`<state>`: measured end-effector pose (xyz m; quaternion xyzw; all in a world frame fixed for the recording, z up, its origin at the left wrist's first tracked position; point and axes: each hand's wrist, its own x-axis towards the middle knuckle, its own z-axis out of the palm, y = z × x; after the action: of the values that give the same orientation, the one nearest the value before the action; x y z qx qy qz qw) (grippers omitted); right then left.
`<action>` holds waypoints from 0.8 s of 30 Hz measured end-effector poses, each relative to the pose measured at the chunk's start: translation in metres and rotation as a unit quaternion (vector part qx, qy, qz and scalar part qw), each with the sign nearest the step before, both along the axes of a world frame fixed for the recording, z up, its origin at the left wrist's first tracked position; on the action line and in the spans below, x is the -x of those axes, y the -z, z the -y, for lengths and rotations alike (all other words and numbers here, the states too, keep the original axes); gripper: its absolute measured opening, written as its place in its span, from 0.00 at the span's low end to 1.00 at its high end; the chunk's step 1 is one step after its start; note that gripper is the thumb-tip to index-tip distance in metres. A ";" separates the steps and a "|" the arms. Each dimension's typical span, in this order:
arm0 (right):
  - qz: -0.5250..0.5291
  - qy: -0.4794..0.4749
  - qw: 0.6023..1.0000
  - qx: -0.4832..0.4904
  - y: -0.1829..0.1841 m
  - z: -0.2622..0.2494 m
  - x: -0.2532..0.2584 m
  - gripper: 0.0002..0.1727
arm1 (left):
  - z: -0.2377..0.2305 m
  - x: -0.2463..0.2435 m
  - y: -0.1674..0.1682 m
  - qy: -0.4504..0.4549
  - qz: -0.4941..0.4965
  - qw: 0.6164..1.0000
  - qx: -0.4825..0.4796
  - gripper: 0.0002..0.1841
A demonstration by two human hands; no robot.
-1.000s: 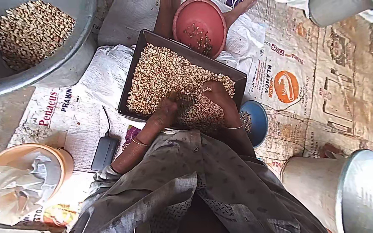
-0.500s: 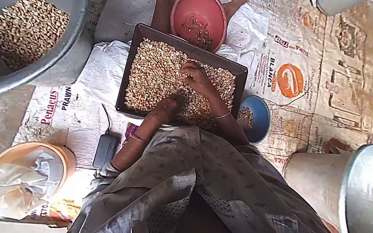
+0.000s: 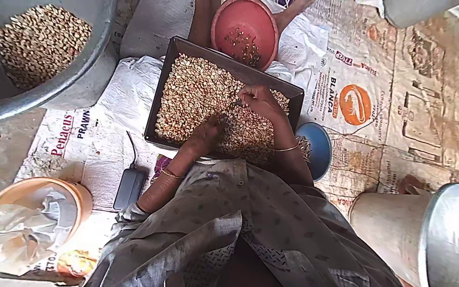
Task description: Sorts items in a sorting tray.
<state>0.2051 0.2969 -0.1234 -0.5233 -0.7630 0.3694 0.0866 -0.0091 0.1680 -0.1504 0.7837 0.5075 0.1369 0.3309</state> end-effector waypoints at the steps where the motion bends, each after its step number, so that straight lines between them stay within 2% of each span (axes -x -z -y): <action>1: -0.014 0.011 0.999 -0.037 0.006 -0.009 0.010 0.16 | -0.008 0.000 0.015 0.009 -0.001 1.000 -0.006 0.14; 3: -0.023 0.025 0.992 -0.118 0.024 -0.022 0.030 0.18 | -0.014 0.000 0.028 0.016 0.003 1.000 -0.007 0.13; 6: 0.020 0.054 0.979 -0.196 0.052 -0.029 0.052 0.19 | -0.015 0.000 0.030 0.017 0.014 1.000 -0.011 0.13; 8: 0.042 0.081 0.971 -0.220 0.060 -0.025 0.060 0.21 | -0.016 0.001 0.031 0.017 0.015 1.000 -0.014 0.14; 12: 0.020 0.102 0.964 -0.246 0.067 -0.020 0.060 0.13 | -0.012 0.001 0.025 0.011 0.006 1.000 -0.021 0.12; 16: -0.046 0.106 0.969 -0.216 0.064 -0.022 0.049 0.12 | -0.009 0.001 0.022 0.003 0.000 1.000 -0.025 0.12; 20: -0.153 0.109 0.978 -0.095 0.054 -0.023 0.035 0.11 | -0.009 0.001 0.021 0.005 -0.003 1.000 -0.021 0.14; 22: -0.229 0.115 0.966 -0.036 0.051 -0.019 0.030 0.10 | -0.010 0.001 0.017 0.008 -0.004 1.000 -0.001 0.19; 24: -0.273 0.123 0.954 -0.001 0.047 -0.016 0.028 0.09 | -0.009 0.001 0.017 0.006 -0.005 1.000 0.002 0.20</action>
<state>0.1775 0.3128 -0.1709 -0.4927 -0.6402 0.4838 0.3367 -0.0104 0.1771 -0.1677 0.7867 0.5047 0.1305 0.3308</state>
